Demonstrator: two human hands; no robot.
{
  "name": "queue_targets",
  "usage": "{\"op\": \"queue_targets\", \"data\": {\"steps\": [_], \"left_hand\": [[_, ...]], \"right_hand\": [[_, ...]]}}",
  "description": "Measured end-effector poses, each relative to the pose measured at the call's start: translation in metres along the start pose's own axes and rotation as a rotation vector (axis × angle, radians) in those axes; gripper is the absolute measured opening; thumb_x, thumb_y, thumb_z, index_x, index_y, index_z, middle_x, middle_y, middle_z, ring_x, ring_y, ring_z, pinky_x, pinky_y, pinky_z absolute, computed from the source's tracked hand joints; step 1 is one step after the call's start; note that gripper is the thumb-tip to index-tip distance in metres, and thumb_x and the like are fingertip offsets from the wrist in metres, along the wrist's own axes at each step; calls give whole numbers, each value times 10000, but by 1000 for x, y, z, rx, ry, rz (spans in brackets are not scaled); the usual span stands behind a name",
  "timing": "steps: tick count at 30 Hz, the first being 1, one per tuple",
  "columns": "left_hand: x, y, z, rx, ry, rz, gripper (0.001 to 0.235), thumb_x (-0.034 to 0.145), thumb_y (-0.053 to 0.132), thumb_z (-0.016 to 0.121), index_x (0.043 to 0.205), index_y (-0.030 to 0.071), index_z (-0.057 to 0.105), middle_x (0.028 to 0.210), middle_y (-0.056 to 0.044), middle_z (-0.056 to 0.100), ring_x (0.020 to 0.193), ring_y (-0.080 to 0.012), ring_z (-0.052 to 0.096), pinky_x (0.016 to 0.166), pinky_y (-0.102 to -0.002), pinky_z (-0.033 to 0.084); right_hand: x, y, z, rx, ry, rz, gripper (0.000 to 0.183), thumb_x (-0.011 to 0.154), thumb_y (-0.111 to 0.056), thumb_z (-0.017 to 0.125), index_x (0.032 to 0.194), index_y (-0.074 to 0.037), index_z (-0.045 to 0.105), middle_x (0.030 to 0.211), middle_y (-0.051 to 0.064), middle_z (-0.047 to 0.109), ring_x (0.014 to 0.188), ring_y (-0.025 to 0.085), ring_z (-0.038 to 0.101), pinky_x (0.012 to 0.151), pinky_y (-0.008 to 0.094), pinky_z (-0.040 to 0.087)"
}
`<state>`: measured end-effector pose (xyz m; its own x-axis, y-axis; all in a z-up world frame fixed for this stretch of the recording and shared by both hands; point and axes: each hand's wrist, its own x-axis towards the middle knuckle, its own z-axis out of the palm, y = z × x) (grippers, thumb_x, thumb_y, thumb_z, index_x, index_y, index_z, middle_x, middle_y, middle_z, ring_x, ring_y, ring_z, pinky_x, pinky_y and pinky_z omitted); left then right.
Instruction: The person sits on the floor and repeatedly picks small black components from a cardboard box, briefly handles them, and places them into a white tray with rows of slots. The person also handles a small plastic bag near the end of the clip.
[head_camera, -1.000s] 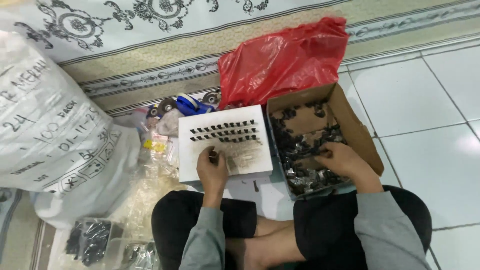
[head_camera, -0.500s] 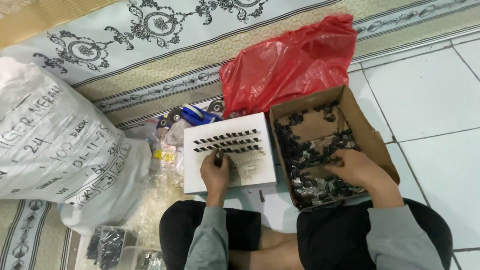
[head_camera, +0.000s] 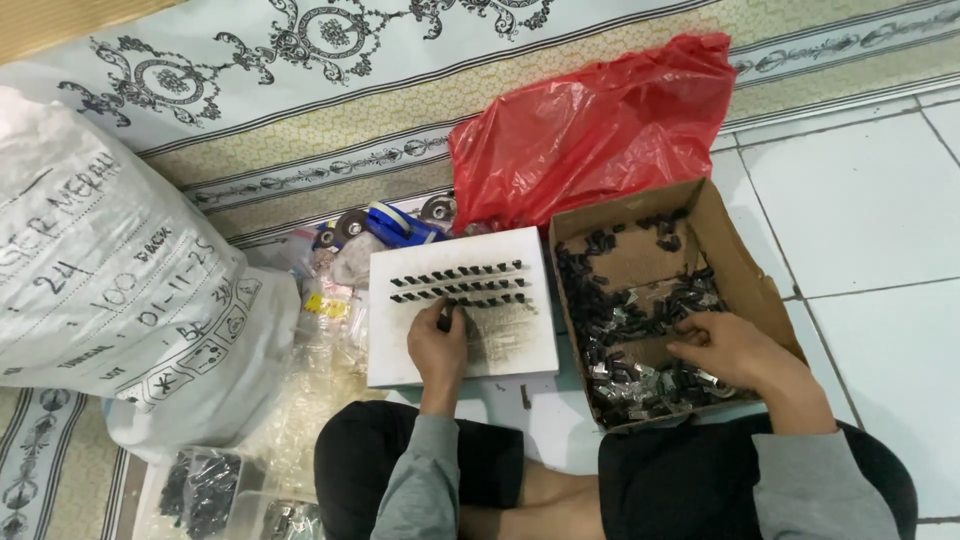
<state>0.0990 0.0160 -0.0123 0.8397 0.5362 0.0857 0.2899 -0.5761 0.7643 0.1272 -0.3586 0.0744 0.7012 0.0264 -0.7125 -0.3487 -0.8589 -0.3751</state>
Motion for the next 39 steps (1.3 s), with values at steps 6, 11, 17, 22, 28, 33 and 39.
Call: {"op": "queue_targets", "data": {"steps": [6,11,17,22,28,33,39], "left_hand": [[-1,7,-1,-3,25,-18,277,913,249,678,1120,99,787,1015,-88,766,918,-250,713,852,-385,570],[-1,3,3,2,62,38,228,904,222,674,1054,102,797,961,-97,764,874,-256,707,793,-397,567],[-2,2,4,8,86,61,192,905,198,658,991,106,803,872,-73,747,808,-233,682,729,-388,543],[-2,-2,7,20,104,53,236,923,212,667,1068,79,796,902,-84,748,824,-239,692,754,-386,557],[-1,-9,11,46,124,52,251,916,233,682,1083,82,792,944,-86,749,867,-251,698,791,-399,568],[-4,1,5,21,98,18,263,912,241,683,1092,84,793,954,-90,756,871,-246,698,808,-389,570],[-6,1,2,7,68,15,312,877,244,692,1111,59,783,968,-106,754,905,-262,692,830,-406,560]], "right_hand": [[-4,-3,-2,-15,-3,18,581,943,-442,648,1447,-158,595,1333,82,724,1186,263,704,958,383,566],[-10,-7,-4,-3,-10,26,542,953,-435,641,1426,-171,621,1299,76,736,1154,258,708,921,383,566],[5,7,2,-9,11,0,552,927,-454,660,1402,-173,645,1292,74,746,1142,251,718,917,377,574],[-4,-1,-1,29,0,14,545,935,-427,661,1408,-158,640,1295,83,743,1161,259,710,930,391,571],[-5,-1,-1,24,15,-2,561,932,-427,661,1424,-159,629,1321,82,734,1195,250,701,959,365,557],[0,2,1,-18,20,3,547,931,-446,669,1402,-171,640,1267,68,755,1122,247,724,900,369,575],[-12,-6,-4,13,-3,27,555,946,-435,651,1431,-168,611,1374,72,707,1220,261,690,989,391,561]]}}
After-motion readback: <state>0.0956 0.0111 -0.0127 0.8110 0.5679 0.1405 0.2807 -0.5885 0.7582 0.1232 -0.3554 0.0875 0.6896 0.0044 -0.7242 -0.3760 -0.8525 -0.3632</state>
